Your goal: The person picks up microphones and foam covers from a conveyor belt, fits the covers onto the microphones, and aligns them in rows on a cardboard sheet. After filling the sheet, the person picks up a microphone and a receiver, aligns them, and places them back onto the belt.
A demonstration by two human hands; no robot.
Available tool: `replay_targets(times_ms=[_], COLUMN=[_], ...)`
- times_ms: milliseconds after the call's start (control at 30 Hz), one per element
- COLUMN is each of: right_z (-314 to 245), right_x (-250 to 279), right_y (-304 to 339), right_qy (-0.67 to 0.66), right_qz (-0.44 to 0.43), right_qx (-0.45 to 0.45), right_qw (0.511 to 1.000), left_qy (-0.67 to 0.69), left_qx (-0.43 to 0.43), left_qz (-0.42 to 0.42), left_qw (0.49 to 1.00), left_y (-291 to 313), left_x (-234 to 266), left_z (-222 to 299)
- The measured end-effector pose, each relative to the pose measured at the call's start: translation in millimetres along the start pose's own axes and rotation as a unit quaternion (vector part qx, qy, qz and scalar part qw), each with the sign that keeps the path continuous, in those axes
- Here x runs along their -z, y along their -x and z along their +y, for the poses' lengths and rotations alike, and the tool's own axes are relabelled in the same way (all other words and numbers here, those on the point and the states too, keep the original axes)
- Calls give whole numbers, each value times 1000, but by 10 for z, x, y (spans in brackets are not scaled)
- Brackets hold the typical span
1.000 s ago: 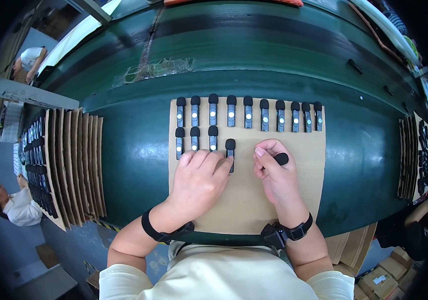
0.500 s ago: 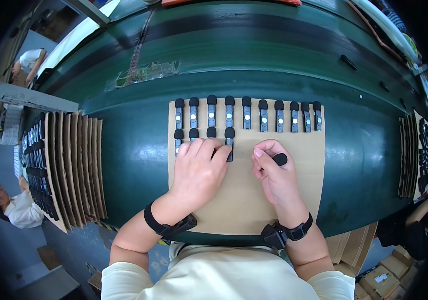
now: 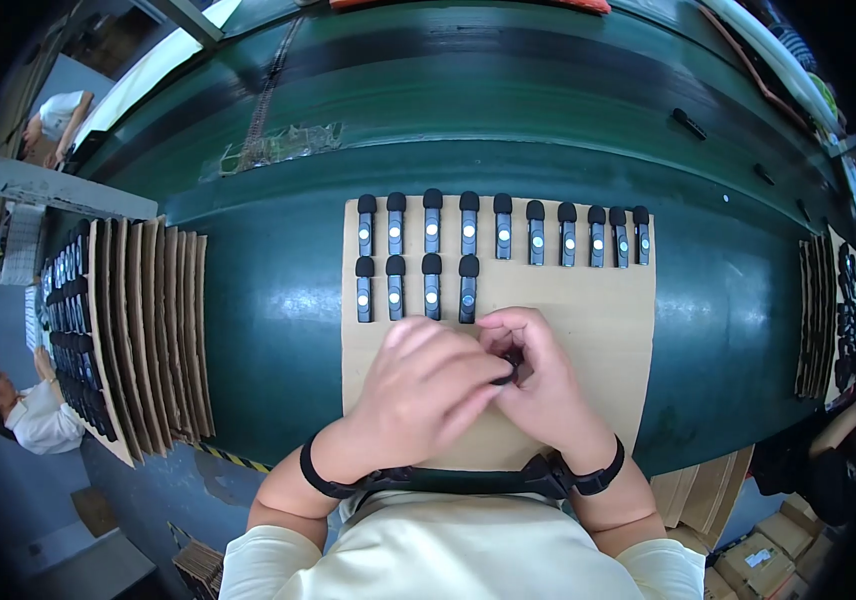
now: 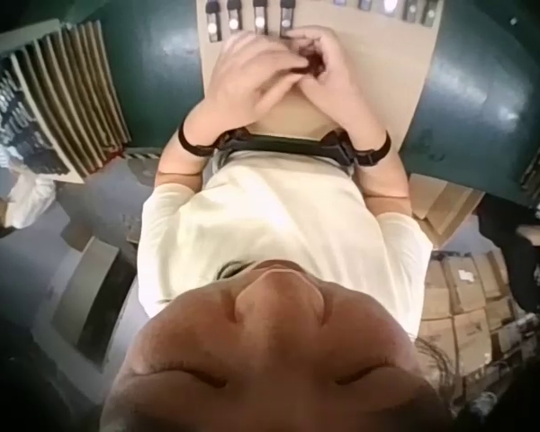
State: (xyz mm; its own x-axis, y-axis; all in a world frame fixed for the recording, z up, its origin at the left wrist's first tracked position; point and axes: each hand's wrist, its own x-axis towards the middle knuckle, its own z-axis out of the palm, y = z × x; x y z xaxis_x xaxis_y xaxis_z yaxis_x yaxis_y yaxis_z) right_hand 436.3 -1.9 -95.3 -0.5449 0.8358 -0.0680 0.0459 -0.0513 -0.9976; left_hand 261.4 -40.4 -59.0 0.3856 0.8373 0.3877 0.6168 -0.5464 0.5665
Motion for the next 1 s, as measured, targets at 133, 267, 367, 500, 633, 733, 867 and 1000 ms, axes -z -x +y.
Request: replay_targets(times_ms=[133, 267, 367, 500, 633, 733, 867, 1000], right_z=[-78, -63, -60, -66, -80, -73, -77, -87], right_x=[37, 101, 91, 99, 89, 103, 122, 116], right_y=[58, 38, 25, 0, -8, -25, -31, -30], right_qy=[1, 27, 27, 40, 45, 57, 87, 94], right_qz=[37, 23, 30, 26, 29, 26, 16, 14], right_qx=[46, 138, 130, 133, 150, 168, 186, 180], right_qw=[998, 990, 991, 990, 987, 984, 978, 979], left_qy=[157, 241, 149, 114, 128, 151, 168, 190], left_qx=[122, 156, 81, 88, 105, 120, 129, 139], left_qz=[98, 155, 103, 85, 94, 92, 91, 85], left_qw=[975, 945, 980, 986, 982, 977, 973, 968], left_y=[109, 128, 87, 138, 143, 179, 183, 173], left_x=[3, -4, 46, 43, 25, 22, 30, 37], left_z=[-90, -148, -198, -223, -213, -234, -222, -213])
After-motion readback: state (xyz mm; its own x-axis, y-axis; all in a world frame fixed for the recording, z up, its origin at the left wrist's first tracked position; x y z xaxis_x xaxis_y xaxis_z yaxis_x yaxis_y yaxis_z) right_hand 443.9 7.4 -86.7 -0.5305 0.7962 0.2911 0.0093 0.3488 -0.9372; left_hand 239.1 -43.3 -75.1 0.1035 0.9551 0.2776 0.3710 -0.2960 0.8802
